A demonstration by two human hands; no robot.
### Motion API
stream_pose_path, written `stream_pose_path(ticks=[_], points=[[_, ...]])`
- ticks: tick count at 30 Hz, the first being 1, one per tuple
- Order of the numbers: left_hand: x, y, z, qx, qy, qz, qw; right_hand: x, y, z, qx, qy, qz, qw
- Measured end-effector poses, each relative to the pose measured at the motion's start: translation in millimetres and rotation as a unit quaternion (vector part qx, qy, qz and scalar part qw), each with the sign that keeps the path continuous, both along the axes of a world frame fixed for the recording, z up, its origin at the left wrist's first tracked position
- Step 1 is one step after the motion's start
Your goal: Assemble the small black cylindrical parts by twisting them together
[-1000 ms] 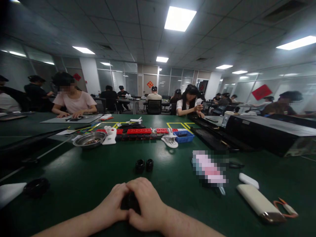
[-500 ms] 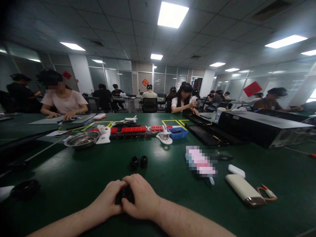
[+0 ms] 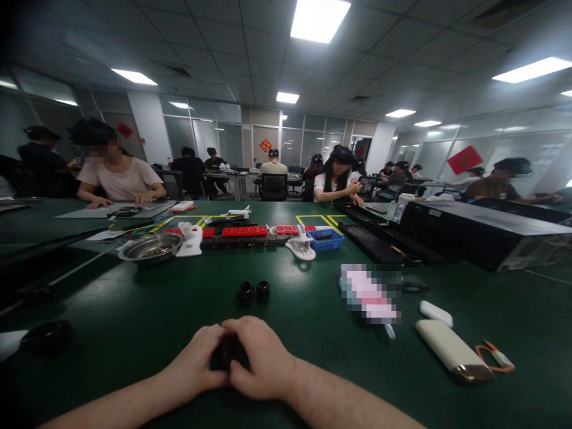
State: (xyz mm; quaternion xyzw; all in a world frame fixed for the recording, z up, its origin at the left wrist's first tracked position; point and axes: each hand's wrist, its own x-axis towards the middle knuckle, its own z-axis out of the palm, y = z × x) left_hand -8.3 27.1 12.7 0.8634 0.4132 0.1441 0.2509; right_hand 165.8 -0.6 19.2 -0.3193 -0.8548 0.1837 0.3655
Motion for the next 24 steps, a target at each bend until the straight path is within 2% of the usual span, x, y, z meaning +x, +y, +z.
stream_pose_path(ticks=[2,5,7,13,19,22,24], points=[[-0.7,0.4,-0.2,0.002,0.009,0.003,1.000,1.2,0.7,-0.7,-0.001,0.008,-0.010,1.000],[-1.0,1.1,-2.5,0.011,0.026,0.009,1.000,1.0,1.9,-2.0,-0.018,-0.002,-0.073,0.997],[-1.0,1.4,-5.1,0.022,0.028,0.012,0.999,0.1,1.8,-1.8,-0.023,-0.016,-0.087,0.996],[-1.1,-0.4,-5.4,0.028,0.014,0.015,0.999,-0.7,-1.4,1.8,0.004,0.007,0.009,1.000],[-0.8,-1.2,-1.3,0.034,0.025,0.021,0.999,-1.9,0.8,-3.8,-0.012,0.003,-0.087,0.996],[-0.7,-0.6,-2.3,0.039,0.028,0.019,0.999,-3.5,0.5,-4.4,-0.030,-0.004,-0.092,0.995],[-0.8,-0.6,-2.1,0.033,0.017,0.011,0.999,-3.8,-0.7,-3.1,-0.026,-0.003,-0.066,0.997]])
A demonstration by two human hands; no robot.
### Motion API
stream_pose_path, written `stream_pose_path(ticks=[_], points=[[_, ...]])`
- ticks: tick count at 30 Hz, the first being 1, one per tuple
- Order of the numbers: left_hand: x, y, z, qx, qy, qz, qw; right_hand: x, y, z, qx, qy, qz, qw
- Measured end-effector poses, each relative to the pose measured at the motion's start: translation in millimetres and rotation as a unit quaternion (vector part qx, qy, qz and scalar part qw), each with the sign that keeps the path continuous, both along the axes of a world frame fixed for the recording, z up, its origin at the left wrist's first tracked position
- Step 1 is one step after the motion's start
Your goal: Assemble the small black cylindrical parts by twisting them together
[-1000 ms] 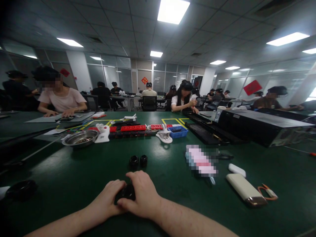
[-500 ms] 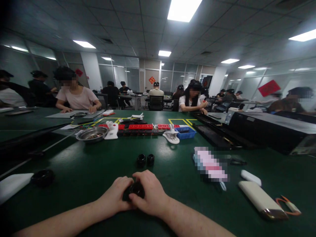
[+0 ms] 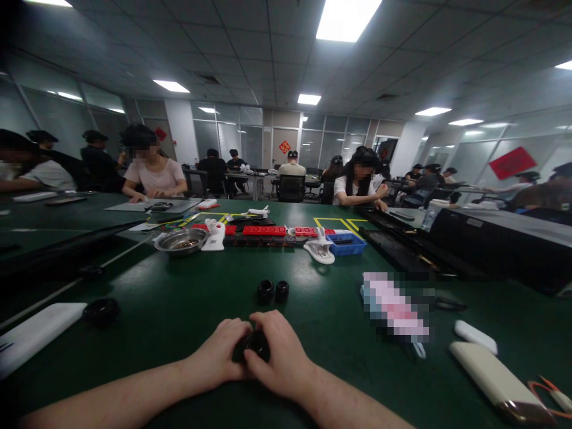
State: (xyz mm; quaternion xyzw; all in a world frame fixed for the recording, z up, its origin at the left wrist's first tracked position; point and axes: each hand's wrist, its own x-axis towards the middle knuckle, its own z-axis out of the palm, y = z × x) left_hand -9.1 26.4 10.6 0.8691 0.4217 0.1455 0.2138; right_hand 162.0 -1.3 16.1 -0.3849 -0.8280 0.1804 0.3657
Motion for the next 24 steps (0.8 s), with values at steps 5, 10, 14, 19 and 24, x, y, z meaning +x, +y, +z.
stream_pose_path(ticks=[5,10,14,19,24], points=[[-0.8,-0.7,2.1,-0.011,-0.006,-0.001,1.000,2.7,-0.8,2.5,0.050,0.011,0.071,0.996],[-0.7,1.1,0.4,-0.003,0.013,-0.003,1.000,2.3,2.4,-1.6,0.042,0.003,-0.023,0.999],[-0.3,1.3,-1.1,-0.004,0.016,-0.001,1.000,1.1,1.7,-2.1,0.018,-0.019,-0.041,0.999],[-0.6,0.5,0.2,-0.013,0.001,-0.004,1.000,2.5,-0.3,1.3,0.062,0.002,0.062,0.996],[-1.1,1.4,-0.1,-0.009,0.019,0.003,1.000,1.3,0.8,-0.2,0.056,-0.010,-0.007,0.998]])
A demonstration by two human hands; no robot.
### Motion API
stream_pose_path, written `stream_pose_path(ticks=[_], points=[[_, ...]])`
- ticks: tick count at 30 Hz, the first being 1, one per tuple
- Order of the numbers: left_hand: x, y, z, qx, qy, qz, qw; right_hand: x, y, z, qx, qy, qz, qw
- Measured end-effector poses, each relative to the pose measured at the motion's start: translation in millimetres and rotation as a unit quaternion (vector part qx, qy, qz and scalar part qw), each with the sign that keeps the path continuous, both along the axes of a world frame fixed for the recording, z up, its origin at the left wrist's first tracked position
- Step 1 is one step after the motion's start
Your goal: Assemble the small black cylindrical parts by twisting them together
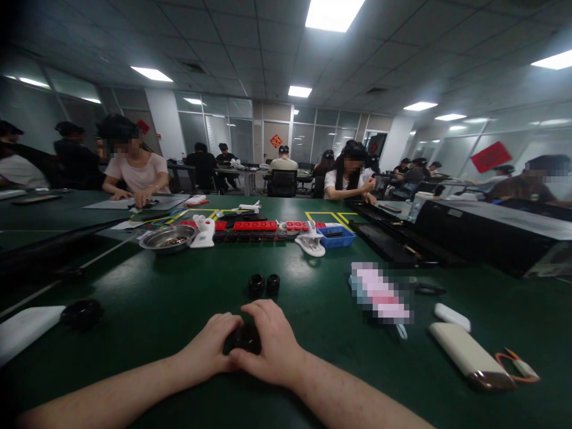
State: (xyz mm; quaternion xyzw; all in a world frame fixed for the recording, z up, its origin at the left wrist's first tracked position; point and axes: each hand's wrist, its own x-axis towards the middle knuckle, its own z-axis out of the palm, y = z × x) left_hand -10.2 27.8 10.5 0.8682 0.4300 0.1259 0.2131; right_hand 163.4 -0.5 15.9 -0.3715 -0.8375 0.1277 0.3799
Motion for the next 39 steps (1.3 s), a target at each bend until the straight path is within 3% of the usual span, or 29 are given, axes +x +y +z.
stream_pose_path(ticks=[4,9,17,23,30,32,37,39], points=[[-0.5,0.5,-3.3,0.002,-0.009,-0.008,1.000,-0.7,-0.4,0.7,-0.023,-0.011,-0.020,0.999],[-0.7,0.4,-4.1,0.000,-0.027,-0.010,1.000,1.1,-2.2,4.3,0.030,0.015,0.073,0.997],[1.7,-0.8,2.2,0.004,0.011,-0.006,1.000,-1.1,-0.4,1.8,-0.013,-0.014,-0.051,0.999],[0.7,-0.1,-2.6,0.004,-0.015,-0.011,1.000,-0.2,-1.4,2.8,0.023,0.008,0.051,0.998],[0.8,-0.3,-1.7,0.009,0.004,-0.004,1.000,-1.1,-0.5,2.8,-0.007,-0.014,-0.028,0.999],[0.5,-0.7,-0.7,0.001,-0.007,-0.008,1.000,-1.3,-0.8,3.3,-0.021,-0.025,-0.021,0.999],[-0.4,-2.1,2.6,-0.022,-0.021,-0.006,1.000,-0.6,-2.3,3.9,0.007,0.003,0.074,0.997],[0.1,-2.6,3.2,-0.019,-0.010,0.004,1.000,-0.9,-2.0,3.3,0.008,0.006,0.046,0.999]])
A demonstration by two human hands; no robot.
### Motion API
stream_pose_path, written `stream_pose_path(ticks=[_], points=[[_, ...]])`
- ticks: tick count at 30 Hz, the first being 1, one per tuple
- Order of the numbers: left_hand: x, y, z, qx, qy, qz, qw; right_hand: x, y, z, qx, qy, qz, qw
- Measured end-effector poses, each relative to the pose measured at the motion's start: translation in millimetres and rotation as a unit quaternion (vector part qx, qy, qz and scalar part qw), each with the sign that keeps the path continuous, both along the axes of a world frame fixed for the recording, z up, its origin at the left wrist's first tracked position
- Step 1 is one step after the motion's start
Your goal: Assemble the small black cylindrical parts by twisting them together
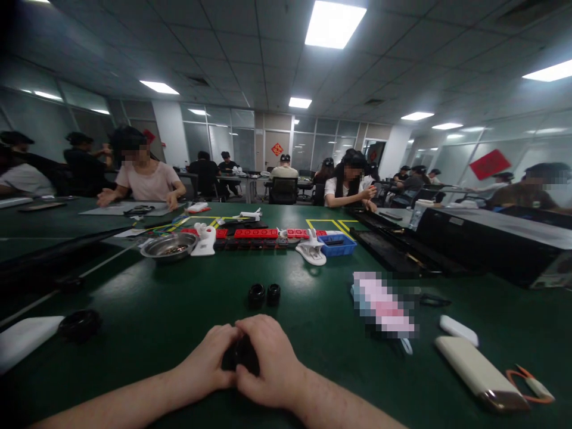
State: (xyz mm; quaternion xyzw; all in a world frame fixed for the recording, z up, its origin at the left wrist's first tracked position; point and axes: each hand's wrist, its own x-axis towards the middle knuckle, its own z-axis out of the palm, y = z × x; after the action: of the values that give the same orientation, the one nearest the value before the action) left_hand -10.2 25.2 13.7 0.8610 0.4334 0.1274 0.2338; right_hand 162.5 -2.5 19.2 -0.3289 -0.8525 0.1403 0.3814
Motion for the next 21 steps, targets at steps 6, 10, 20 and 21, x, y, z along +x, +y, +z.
stream_pose_path(ticks=[6,10,20,21], points=[[2.4,-0.4,-1.3,0.028,0.002,-0.002,1.000,-2.1,0.5,-1.3,-0.047,-0.026,-0.069,0.996],[1.4,0.5,-3.1,0.014,-0.014,-0.003,1.000,-1.8,0.8,-0.9,-0.004,-0.009,0.017,1.000],[0.7,-0.4,-5.0,0.026,-0.023,-0.003,0.999,-3.3,-1.4,-5.0,0.013,-0.011,0.002,1.000],[0.6,-0.4,-5.0,0.026,-0.019,-0.001,0.999,-2.7,-1.4,-5.6,0.025,-0.006,0.000,1.000]])
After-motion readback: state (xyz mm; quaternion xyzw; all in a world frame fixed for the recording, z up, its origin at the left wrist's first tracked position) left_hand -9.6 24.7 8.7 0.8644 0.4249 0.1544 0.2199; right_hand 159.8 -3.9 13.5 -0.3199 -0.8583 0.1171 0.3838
